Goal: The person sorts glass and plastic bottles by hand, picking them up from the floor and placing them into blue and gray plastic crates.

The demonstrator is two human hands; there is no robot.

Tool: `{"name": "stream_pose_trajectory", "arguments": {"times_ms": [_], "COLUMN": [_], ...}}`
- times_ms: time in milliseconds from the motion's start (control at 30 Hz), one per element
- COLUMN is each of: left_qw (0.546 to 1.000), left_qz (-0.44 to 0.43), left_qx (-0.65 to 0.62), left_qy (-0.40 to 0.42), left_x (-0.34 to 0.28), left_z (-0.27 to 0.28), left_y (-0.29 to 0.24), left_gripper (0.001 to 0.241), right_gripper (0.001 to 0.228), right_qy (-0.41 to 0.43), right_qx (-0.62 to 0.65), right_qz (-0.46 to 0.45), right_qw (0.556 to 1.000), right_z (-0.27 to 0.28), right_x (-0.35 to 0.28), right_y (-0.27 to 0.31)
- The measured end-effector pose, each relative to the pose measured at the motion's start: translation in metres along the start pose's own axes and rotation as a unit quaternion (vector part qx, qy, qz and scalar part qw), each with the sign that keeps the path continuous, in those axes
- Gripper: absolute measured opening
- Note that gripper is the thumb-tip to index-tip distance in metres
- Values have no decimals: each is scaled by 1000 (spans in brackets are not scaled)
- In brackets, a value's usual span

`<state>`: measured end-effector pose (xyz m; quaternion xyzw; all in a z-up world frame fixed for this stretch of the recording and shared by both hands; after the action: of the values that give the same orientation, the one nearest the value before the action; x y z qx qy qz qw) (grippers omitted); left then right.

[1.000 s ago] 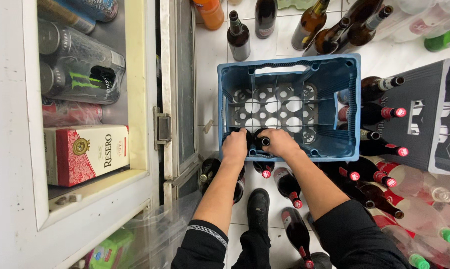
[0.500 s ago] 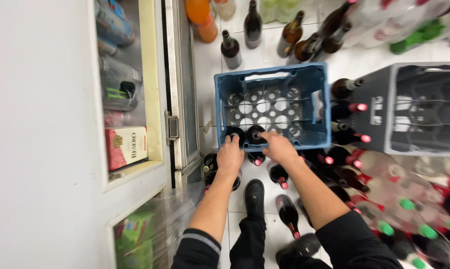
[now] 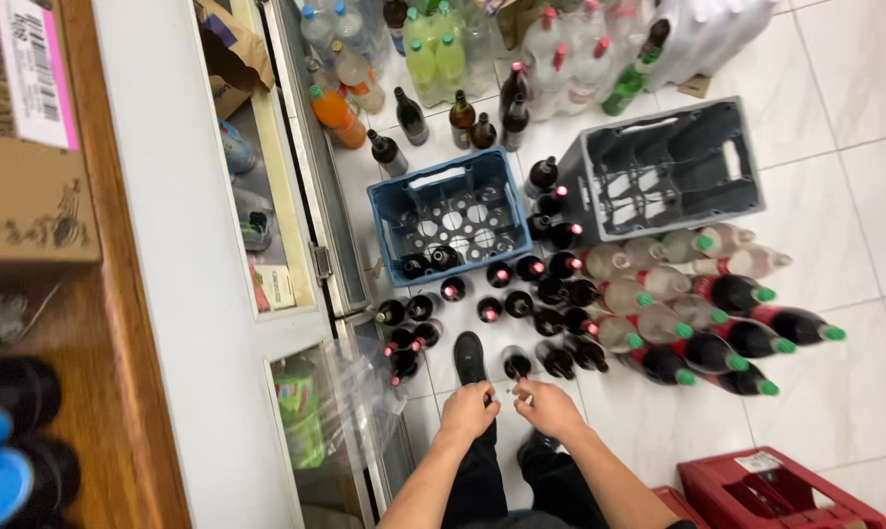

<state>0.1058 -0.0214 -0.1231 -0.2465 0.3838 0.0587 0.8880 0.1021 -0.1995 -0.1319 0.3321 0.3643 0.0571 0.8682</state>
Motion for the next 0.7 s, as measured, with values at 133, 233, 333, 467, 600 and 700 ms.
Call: {"name": "stream_pose_trajectory", "arguments": {"times_ms": [133,233,333,467,600,700], "left_qw": [997,996,995,994,996,999], "left_qz": [29,37,43,53,31,10], "left_qx": [10,4,2,12,26,14], "left_qy": [69,85,94,94,78,50], "left_x": [-65,-104,-130,-118,-67,-14], "left_z": [-47,-83,-113,-129,-141,-145], "left_y": [-25,-43,-60,-78,-89,-91], "left_gripper": [32,33,33,38,39,49], "right_gripper": [32,28,24,25,30,38], "right_qy": [47,51,40,-26,-69,-106], "right_qx": [44,60,76,123,181,176], "right_qz": [-72,-74,-98,-104,-137,-139], "right_qw": [995,994,991,987,972,969], "right_z": [-22,-26,-20,-11,-16,-16], "right_x": [-94,-144,-177,-174,-143,-104], "right_y": [-22,-31,-47,-86,-140,-176]}}
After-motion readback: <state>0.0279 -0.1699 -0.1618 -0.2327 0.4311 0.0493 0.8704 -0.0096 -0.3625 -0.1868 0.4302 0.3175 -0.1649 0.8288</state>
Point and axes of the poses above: each hand's wrist, its own x-axis towards the middle knuckle, its own z-axis out of the back of the hand, y = z × x, the point moved 8 cm from there along x, towards the middle knuckle, and after that the axes turned 5 degrees about z, right-handed, at the moved point
